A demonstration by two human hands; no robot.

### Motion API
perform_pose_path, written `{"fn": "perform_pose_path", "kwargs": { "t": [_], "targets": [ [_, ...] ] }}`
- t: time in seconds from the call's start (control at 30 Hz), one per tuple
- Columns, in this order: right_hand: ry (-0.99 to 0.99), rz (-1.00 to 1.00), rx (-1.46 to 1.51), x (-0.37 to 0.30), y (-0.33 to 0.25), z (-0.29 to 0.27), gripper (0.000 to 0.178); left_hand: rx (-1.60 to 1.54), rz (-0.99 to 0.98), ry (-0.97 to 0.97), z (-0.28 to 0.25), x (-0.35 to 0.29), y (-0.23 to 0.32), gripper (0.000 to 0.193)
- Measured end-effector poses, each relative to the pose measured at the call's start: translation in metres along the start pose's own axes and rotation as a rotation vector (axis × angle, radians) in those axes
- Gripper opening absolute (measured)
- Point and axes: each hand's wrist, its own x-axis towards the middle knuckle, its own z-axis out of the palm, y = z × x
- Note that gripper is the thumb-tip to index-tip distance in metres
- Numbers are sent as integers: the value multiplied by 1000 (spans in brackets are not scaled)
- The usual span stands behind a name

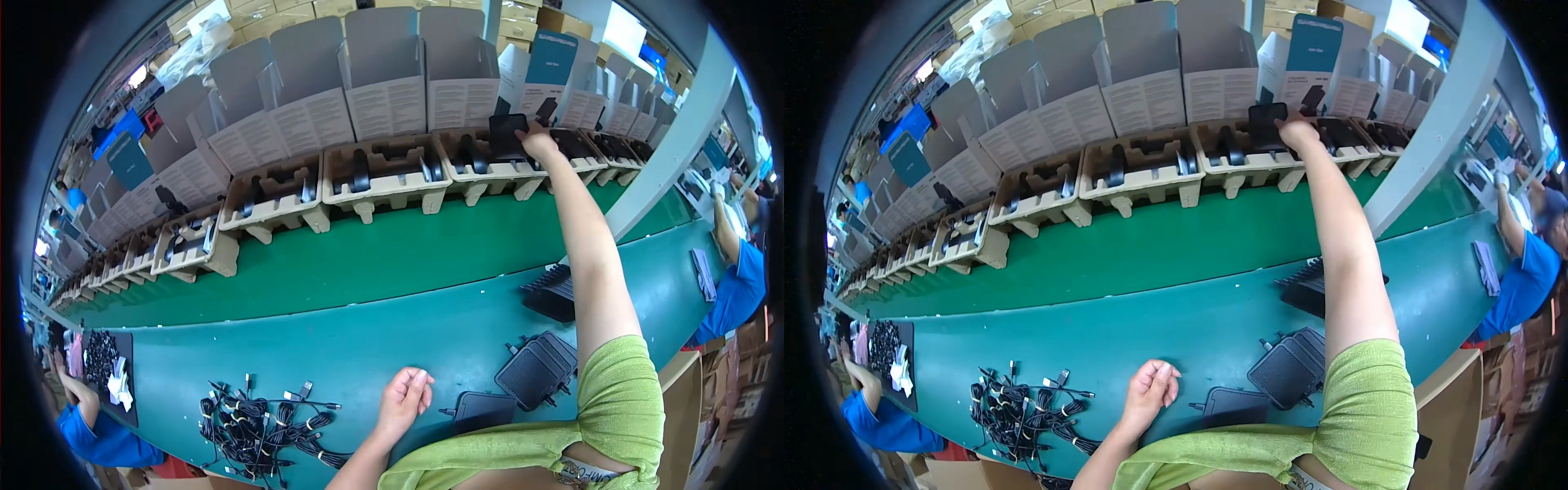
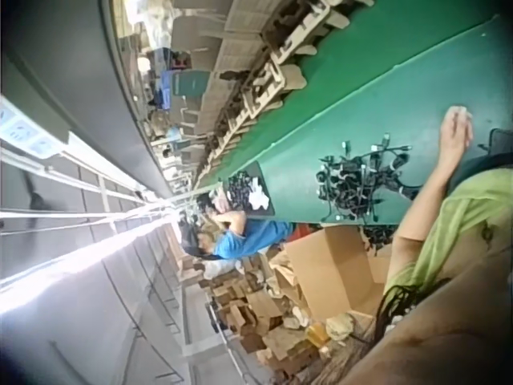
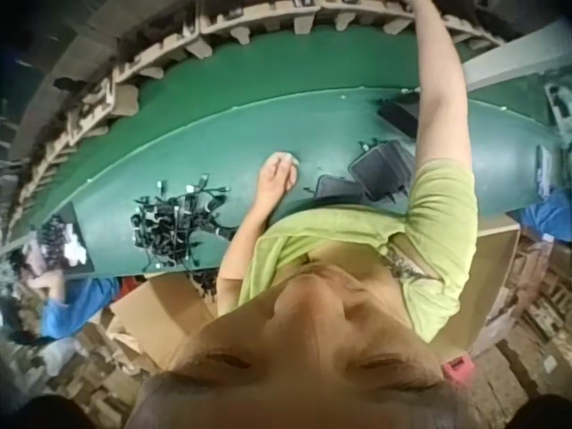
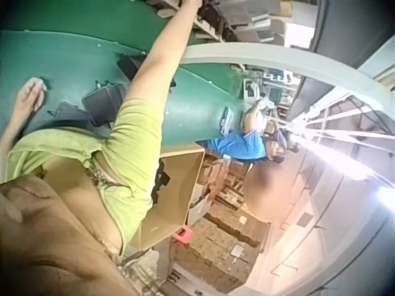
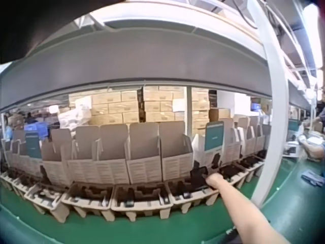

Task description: Assembling and organizing electronic power adapters on a factory production line.

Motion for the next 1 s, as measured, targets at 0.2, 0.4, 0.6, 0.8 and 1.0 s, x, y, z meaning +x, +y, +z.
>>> {"fn": "perform_pose_path", "kwargs": {
  "t": [0.2,0.4,0.6,0.8,1.0],
  "targets": [
    [-149,-77,-509,-26,-24,31,35,43,24,-3,-11,-2,-4,22],
    [113,-591,69,-149,-122,3,19,96,116,-71,0,4,-4,22],
    [-205,-1312,213,-318,-248,-5,16,110,157,-82,-7,5,-8,21],
    [-440,-1417,499,-400,-308,36,11,376,122,-123,-8,28,-38,29],
    [-484,-1221,605,-430,-375,70,20,684,258,-126,-4,23,-30,19]
  ]
}}
